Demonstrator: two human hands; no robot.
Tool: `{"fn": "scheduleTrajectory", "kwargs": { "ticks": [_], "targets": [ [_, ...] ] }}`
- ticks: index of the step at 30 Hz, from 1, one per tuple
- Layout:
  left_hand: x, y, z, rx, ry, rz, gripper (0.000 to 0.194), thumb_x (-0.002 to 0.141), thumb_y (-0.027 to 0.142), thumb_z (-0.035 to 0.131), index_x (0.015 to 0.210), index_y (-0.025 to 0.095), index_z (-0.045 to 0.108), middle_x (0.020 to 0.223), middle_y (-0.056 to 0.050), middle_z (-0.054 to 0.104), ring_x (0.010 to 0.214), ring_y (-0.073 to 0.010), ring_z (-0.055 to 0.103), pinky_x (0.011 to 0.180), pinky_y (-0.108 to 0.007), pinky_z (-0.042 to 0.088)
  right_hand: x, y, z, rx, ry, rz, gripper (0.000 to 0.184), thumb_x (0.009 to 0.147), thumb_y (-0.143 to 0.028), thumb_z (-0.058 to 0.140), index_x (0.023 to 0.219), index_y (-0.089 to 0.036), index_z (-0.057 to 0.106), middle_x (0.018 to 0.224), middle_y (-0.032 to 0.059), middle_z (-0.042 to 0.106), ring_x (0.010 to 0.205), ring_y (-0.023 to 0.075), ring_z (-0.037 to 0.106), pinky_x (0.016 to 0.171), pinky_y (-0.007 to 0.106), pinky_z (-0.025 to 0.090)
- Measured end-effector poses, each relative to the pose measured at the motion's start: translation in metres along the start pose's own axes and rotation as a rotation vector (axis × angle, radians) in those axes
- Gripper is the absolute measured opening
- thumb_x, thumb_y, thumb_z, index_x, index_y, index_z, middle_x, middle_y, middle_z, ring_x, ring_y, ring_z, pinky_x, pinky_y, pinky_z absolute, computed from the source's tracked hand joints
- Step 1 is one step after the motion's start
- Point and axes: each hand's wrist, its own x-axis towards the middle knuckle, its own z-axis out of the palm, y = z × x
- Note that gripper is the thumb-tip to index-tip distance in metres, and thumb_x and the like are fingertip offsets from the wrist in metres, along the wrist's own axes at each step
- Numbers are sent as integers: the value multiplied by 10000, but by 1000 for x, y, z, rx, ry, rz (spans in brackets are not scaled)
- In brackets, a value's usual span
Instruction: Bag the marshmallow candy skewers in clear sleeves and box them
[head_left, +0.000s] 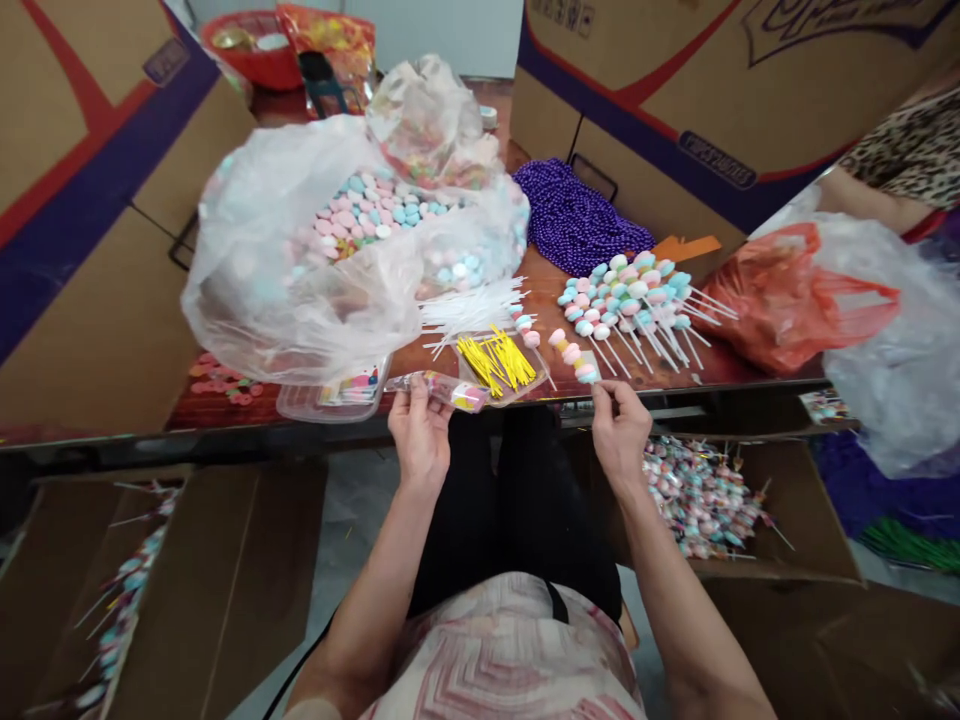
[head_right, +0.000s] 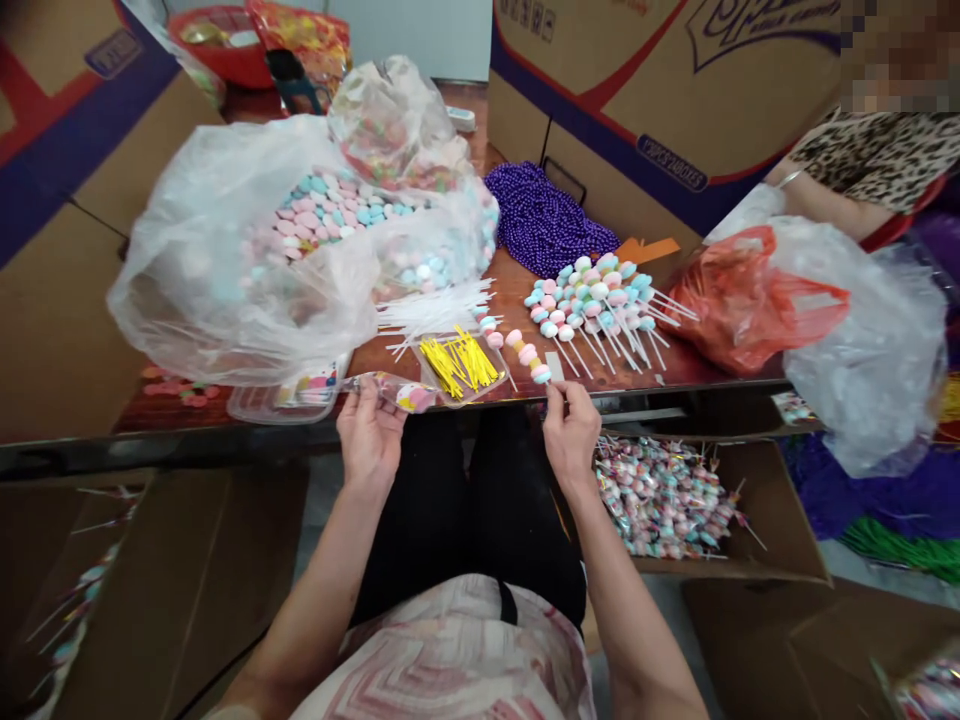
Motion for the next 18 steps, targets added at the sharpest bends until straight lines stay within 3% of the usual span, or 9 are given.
{"fn": "scheduleTrajectory", "kwargs": {
  "ticks": [5, 11, 14, 18],
  "targets": [
    [-3, -3, -1, 20, 11, 48, 425, 610, 411, 901, 821, 181, 613, 744, 43, 664, 648, -77, 642, 700, -232, 528, 58, 11, 13, -273, 77, -36, 233, 919, -278, 462, 839, -175, 655, 804, 70, 659, 733, 189, 551, 704, 306, 396],
    [-2, 6, 11, 55, -42, 141, 367, 612, 391, 902, 748, 179, 635, 719, 34, 648, 632, -73, 611, 648, -191, 516, 104, -1, 23, -632, 69, 29, 258, 943, -194, 436, 931, -140, 688, 913, 130, 636, 735, 201, 516, 622, 304, 271],
    [13, 14, 39, 153, -257, 134, 287, 661, 379, 871, 763, 181, 691, 776, -10, 674, 706, -113, 630, 690, -222, 528, 113, -9, 25, -743, -38, 74, 272, 962, -171, 431, 968, -123, 698, 931, 139, 637, 693, 183, 493, 607, 308, 221],
    [59, 3, 103, 400, -706, 30, 166, 722, 295, 809, 798, 167, 735, 808, -67, 693, 727, -159, 622, 663, -265, 496, 116, -14, 25, -817, -131, 102, 288, 974, -171, 428, 1006, -126, 711, 989, 150, 648, 671, 169, 483, 593, 315, 190]
  ]
}}
